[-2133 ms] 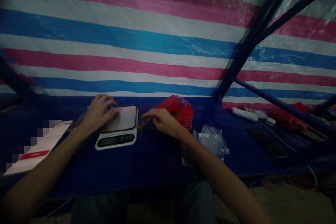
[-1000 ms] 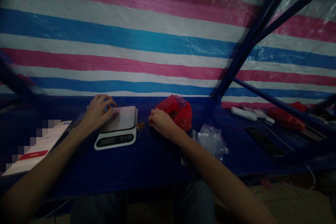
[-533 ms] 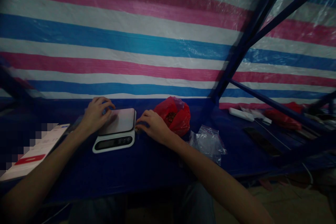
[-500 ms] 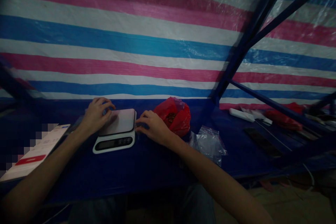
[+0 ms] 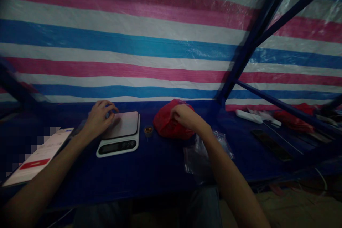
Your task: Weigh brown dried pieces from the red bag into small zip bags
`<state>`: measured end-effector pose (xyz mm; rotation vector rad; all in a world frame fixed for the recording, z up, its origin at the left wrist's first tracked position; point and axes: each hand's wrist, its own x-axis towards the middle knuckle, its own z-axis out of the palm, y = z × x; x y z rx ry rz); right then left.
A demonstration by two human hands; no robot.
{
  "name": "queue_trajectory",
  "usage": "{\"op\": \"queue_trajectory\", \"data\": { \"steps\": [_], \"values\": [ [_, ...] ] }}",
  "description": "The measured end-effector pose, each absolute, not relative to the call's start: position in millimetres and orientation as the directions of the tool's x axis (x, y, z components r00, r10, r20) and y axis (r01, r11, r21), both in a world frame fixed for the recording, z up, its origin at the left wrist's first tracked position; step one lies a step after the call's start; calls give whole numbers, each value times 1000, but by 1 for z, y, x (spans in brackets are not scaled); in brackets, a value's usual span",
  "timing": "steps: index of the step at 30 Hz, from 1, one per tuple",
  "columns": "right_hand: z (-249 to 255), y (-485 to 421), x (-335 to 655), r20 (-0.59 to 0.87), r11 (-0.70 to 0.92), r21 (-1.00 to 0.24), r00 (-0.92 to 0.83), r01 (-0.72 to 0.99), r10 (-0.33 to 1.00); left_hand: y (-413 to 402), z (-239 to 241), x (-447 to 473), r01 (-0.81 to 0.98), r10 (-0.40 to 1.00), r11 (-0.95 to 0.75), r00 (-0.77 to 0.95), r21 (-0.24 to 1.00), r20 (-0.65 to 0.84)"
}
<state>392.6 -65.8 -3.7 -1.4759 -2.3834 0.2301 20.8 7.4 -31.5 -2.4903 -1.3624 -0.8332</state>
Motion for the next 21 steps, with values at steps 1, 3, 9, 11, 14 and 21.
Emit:
{"op": "queue_trajectory", "data": {
  "steps": [1,3,9,11,14,21],
  "values": [
    [-7,-62,402,155,412,-267,-384,871,910,7,-32,21,818,716,-565,425,104,554],
    [-17,-57,411,113,366,-191,-350,911,930,8,-33,21,816,714,-569,430,100,552],
    [-32,-56,402,64,323,-163,-317,932,946,12,-34,19,819,720,-565,428,103,547],
    [-28,-55,402,74,330,-192,-322,924,944,12,-34,19,820,720,-563,425,103,548],
    [-18,-53,407,158,331,-186,-304,925,939,10,-34,20,819,711,-568,438,81,551],
    [7,-62,392,484,487,-349,-291,800,825,7,-32,21,830,709,-554,428,67,561]
  ]
}}
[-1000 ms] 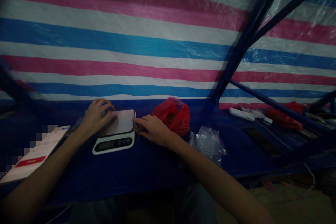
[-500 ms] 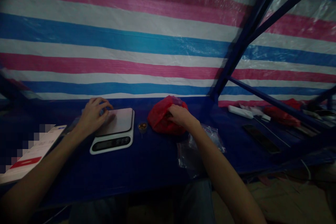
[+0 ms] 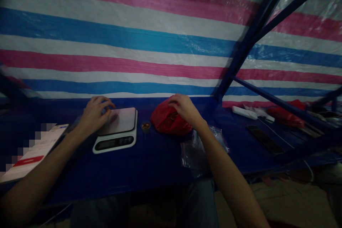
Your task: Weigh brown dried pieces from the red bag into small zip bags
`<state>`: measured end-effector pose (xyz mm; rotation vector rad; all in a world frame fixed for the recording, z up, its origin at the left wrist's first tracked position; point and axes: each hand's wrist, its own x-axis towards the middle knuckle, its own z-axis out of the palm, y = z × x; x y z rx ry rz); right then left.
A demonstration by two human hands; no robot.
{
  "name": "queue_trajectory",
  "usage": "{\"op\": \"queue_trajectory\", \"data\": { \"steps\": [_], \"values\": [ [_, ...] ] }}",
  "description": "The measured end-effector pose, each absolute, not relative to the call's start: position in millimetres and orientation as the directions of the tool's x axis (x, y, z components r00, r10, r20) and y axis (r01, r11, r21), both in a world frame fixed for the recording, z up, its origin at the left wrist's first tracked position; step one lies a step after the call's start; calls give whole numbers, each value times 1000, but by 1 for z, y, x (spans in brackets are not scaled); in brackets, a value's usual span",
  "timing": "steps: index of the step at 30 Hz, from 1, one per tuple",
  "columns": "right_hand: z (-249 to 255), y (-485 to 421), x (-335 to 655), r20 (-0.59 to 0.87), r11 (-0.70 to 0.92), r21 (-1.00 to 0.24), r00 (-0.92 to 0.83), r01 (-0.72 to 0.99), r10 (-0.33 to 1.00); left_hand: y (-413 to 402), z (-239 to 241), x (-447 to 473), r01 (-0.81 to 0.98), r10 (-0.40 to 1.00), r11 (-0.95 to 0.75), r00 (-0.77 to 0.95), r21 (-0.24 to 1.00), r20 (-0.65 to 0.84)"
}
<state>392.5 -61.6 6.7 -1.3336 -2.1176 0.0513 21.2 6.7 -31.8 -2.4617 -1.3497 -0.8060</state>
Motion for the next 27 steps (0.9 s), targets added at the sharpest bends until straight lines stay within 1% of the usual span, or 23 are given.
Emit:
{"op": "queue_trajectory", "data": {
  "steps": [2,4,7,10,16,22,27],
  "values": [
    [5,-67,371,527,571,-398,-330,718,783,6,-32,22,833,714,-549,425,68,556],
    [-1,-73,347,521,649,-361,-432,670,736,5,-31,22,829,713,-555,430,71,554],
    [-15,-79,319,436,721,-282,-585,632,684,5,-31,22,821,706,-565,434,76,559],
    [-24,-82,307,359,747,-276,-656,605,664,6,-31,22,821,702,-567,437,71,562],
    [-26,-82,311,315,726,-313,-655,612,687,6,-33,23,818,696,-572,446,60,563],
    [-31,-78,311,341,727,-344,-642,595,687,7,-33,22,819,697,-570,441,64,565],
    [-30,-77,318,384,730,-403,-622,552,682,8,-34,22,819,701,-569,437,73,563]
  ]
}}
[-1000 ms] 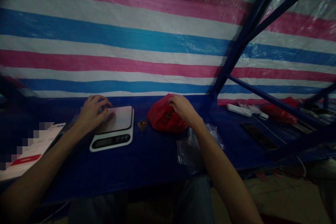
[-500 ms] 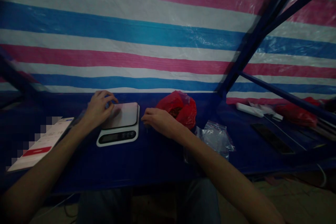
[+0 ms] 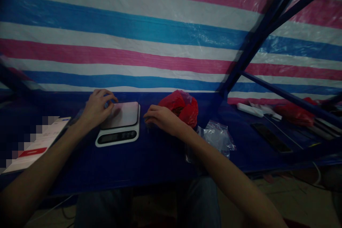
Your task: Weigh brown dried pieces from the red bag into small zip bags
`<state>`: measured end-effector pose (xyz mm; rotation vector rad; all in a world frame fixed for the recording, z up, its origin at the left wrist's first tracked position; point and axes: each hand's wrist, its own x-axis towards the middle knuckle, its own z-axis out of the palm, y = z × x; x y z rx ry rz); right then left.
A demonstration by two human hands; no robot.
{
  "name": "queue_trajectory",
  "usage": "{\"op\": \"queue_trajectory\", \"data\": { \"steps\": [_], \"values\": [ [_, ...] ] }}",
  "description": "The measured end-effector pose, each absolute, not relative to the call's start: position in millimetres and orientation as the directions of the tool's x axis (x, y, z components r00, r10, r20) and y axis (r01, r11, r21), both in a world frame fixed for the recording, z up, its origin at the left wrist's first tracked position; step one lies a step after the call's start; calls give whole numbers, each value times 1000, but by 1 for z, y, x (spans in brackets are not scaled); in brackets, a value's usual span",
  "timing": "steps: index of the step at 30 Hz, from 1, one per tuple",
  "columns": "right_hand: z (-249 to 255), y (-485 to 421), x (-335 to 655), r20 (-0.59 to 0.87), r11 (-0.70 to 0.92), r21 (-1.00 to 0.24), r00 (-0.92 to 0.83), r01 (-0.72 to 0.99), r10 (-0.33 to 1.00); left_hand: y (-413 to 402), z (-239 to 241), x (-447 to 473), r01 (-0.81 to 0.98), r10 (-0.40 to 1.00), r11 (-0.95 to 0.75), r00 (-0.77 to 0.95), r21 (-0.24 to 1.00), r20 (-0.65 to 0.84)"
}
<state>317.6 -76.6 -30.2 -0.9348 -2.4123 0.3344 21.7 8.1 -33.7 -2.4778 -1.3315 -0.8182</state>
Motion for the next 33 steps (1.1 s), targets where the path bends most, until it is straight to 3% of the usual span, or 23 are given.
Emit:
{"op": "queue_trajectory", "data": {
  "steps": [4,10,13,16,19,22,25,33],
  "values": [
    [-23,-79,324,471,721,-417,-547,553,692,9,-34,21,816,693,-574,441,67,571],
    [-20,-83,320,436,737,-421,-594,529,676,8,-33,22,808,685,-585,447,69,575],
    [-15,-82,324,464,685,-380,-512,622,723,7,-33,22,810,690,-580,435,82,578],
    [-5,-78,344,473,480,-339,-294,809,830,7,-33,22,813,693,-576,428,88,580],
    [-4,-70,376,304,295,-241,-217,925,928,6,-32,22,813,694,-576,431,87,577],
    [-17,-59,406,105,358,-233,-343,904,933,6,-32,23,809,697,-581,438,88,568],
    [-30,-52,419,62,372,-284,-370,884,927,6,-32,22,809,700,-581,440,90,562],
    [-12,-53,414,330,353,-165,-286,921,900,8,-32,22,819,712,-566,430,91,556]
  ]
}}
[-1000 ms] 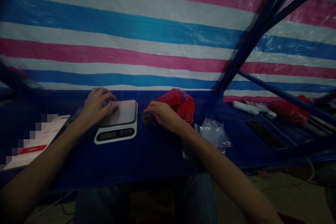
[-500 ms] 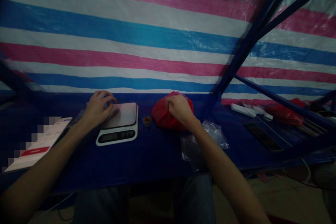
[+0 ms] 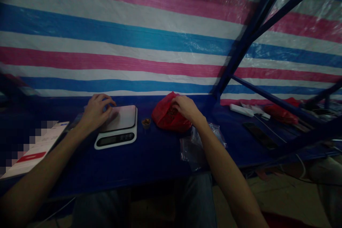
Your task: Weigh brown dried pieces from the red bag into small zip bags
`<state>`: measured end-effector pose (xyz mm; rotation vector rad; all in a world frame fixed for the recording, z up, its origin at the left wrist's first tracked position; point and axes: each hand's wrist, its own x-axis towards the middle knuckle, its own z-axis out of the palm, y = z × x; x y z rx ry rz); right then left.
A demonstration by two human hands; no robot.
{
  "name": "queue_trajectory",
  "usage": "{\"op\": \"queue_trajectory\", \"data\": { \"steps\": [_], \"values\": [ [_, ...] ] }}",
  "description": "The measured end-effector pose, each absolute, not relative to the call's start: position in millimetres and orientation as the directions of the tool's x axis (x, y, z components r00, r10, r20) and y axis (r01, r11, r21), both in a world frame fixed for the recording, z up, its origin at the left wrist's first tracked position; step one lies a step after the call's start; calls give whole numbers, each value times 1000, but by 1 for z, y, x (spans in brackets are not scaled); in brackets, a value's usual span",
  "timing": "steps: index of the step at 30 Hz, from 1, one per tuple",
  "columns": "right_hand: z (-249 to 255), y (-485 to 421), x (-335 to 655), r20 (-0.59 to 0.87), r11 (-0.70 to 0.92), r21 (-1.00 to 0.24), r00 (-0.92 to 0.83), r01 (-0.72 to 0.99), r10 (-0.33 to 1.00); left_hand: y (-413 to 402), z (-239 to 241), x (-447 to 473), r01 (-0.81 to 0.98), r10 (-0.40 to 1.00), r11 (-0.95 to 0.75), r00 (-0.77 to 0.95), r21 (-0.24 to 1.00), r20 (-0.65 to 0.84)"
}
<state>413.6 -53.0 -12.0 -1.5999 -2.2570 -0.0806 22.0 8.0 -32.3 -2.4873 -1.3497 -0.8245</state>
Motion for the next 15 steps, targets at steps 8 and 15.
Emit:
{"op": "queue_trajectory", "data": {
  "steps": [8,15],
  "values": [
    [2,-59,405,359,383,-249,-283,889,889,7,-32,22,811,701,-578,439,87,562],
    [5,-60,405,376,445,-324,-318,835,870,6,-32,23,817,711,-569,433,91,554]
  ]
}}
